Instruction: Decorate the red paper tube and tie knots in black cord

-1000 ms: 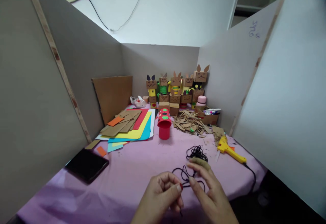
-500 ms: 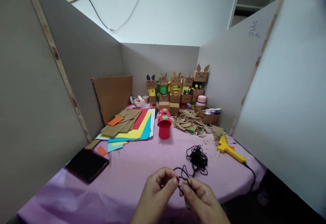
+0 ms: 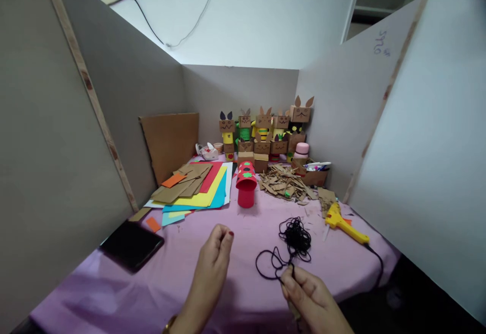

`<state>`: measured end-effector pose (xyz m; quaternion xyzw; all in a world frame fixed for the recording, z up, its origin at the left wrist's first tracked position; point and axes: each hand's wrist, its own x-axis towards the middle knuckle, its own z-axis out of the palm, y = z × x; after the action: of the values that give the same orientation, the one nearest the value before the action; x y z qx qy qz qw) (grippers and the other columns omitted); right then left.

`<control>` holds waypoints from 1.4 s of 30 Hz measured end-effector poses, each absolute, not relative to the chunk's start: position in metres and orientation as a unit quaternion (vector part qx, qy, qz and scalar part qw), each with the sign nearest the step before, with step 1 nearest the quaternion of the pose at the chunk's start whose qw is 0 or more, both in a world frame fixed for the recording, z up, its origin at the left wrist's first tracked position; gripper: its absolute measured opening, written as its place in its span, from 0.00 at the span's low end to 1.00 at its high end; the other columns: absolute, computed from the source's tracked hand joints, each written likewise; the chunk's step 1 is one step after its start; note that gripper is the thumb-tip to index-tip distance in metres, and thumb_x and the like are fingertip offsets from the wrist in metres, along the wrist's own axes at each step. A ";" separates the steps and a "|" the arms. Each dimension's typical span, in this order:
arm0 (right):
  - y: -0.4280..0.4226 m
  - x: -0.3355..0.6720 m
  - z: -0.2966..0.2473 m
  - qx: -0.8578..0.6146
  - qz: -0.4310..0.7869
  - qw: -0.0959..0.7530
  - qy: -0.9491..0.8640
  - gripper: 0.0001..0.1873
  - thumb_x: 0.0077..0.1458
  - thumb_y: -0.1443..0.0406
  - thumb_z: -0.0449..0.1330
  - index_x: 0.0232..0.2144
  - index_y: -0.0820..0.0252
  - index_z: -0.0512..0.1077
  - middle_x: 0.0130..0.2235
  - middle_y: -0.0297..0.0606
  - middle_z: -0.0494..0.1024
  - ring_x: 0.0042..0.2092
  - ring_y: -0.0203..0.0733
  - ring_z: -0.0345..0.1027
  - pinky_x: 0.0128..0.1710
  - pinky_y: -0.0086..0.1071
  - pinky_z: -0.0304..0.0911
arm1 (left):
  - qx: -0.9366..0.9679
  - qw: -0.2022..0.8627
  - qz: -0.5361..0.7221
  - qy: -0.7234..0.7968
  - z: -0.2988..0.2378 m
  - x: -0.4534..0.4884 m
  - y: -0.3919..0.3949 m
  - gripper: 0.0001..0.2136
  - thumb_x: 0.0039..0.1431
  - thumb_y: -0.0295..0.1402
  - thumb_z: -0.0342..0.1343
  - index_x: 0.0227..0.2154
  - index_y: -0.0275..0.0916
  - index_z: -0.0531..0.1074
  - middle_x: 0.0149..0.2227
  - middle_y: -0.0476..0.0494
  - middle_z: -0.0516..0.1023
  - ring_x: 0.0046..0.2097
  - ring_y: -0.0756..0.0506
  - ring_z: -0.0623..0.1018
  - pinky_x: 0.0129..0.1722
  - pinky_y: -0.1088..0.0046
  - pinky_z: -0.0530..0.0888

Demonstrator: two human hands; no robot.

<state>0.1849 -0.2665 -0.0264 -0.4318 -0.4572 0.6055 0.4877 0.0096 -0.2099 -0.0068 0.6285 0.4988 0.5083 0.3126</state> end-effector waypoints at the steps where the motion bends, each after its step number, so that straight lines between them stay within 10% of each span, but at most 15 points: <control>1: -0.266 0.185 -0.026 -0.434 0.600 0.493 -0.457 0.26 0.45 0.42 0.59 0.21 0.59 0.63 0.16 0.20 0.53 0.18 0.27 0.38 0.16 0.24 0.37 | 0.619 0.317 0.515 0.501 -0.004 0.006 -0.206 0.11 0.61 0.41 0.46 0.26 0.43 0.60 0.20 0.57 0.58 0.23 0.50 0.61 0.24 0.75 0.61; 9: -0.268 0.180 -0.018 -0.434 0.584 0.477 -0.493 0.26 0.46 0.42 0.57 0.22 0.59 0.64 0.17 0.21 0.53 0.20 0.28 0.43 0.19 0.25 0.44 | 0.602 0.544 0.413 0.413 -0.001 0.023 -0.221 0.20 0.56 0.46 0.49 0.43 0.34 0.69 0.18 0.52 0.70 0.22 0.49 0.68 0.23 0.75 0.64; 15: -0.272 0.178 -0.020 -0.447 0.537 0.465 -0.543 0.27 0.49 0.42 0.54 0.22 0.60 0.63 0.19 0.24 0.56 0.22 0.31 0.49 0.23 0.26 0.49 | 0.621 0.524 0.419 0.404 0.000 0.036 -0.227 0.13 0.51 0.41 0.57 0.22 0.35 0.71 0.21 0.52 0.68 0.24 0.51 0.66 0.25 0.76 0.64; 31: -0.260 0.182 -0.028 -0.390 0.604 0.631 -0.293 0.23 0.35 0.50 0.70 0.24 0.60 0.70 0.12 0.17 0.53 0.16 0.21 0.34 0.15 0.20 0.32 | 0.524 0.610 0.446 0.393 0.001 0.038 -0.236 0.14 0.37 0.42 0.68 0.20 0.34 0.77 0.20 0.48 0.74 0.24 0.53 0.67 0.25 0.78 0.63; 42: -0.274 0.174 -0.012 -0.402 0.517 0.622 -0.428 0.14 0.36 0.52 0.70 0.22 0.55 0.80 0.21 0.34 0.76 0.25 0.36 0.66 0.26 0.27 0.61 | 0.461 0.732 0.390 0.316 -0.015 0.042 -0.234 0.22 0.33 0.47 0.70 0.17 0.37 0.65 0.14 0.55 0.69 0.16 0.57 0.64 0.17 0.83 0.60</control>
<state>0.1739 -0.2736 -0.0123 -0.4024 -0.4284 0.5171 0.6222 0.0416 -0.2345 -0.0149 0.4610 0.3163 0.3896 0.7318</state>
